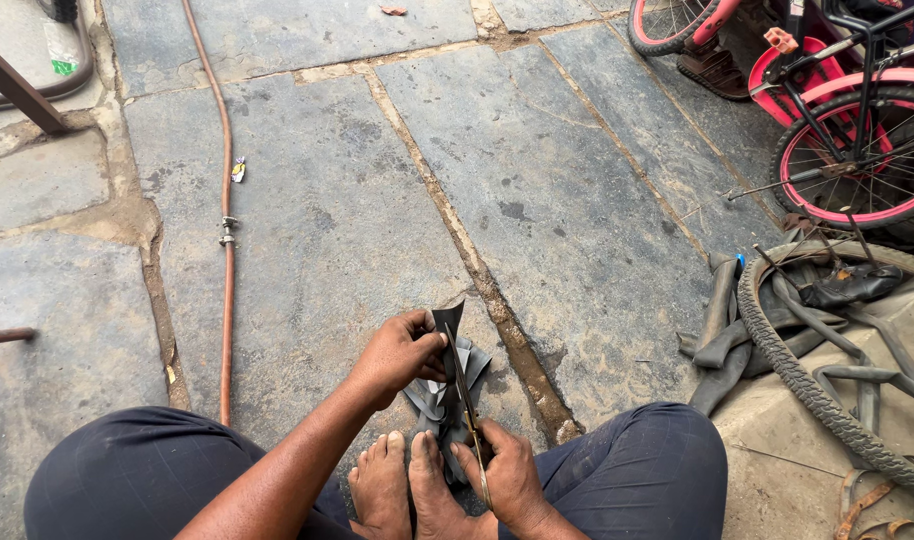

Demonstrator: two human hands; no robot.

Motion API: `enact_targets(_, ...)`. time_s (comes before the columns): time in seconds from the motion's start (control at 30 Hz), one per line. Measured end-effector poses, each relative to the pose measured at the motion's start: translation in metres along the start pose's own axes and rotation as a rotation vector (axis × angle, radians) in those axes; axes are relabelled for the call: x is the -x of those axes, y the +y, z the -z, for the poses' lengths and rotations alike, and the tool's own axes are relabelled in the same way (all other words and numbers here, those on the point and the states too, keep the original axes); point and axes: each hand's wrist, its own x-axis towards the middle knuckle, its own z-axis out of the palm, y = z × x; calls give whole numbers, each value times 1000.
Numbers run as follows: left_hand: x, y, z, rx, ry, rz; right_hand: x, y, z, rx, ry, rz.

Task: The person sits on a paved floor and uses a pair of scissors to cut a long strip of black rubber material into smaller pieces. The person holds the rubber strip with one hand and cuts it with the other, repeating the process to create multiple segments.

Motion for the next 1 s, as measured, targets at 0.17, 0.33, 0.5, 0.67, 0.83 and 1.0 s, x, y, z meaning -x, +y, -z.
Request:
enact_targets(0.17,-1,4,3,39,19,-33,1,-3,1,-18,-8,4)
enact_targets(0.33,-1,-3,0,-38,-46,-14,-2,-2,1,-6,-9,-12)
enact_targets(0.5,-2,-4,0,-44,-39,-5,0,0,0,-31,9,56)
enact_targets(0.67,-1,2,3,-64,9,28,1,-3,1,-30,-18,-31)
enact_targets(0.83,2,8,4,-97,2,8,3,-9,1,-46,-8,5)
enact_targets(1.0,5,-1,-3,-45,-68,34,2,-8,2,-28,-10,-12)
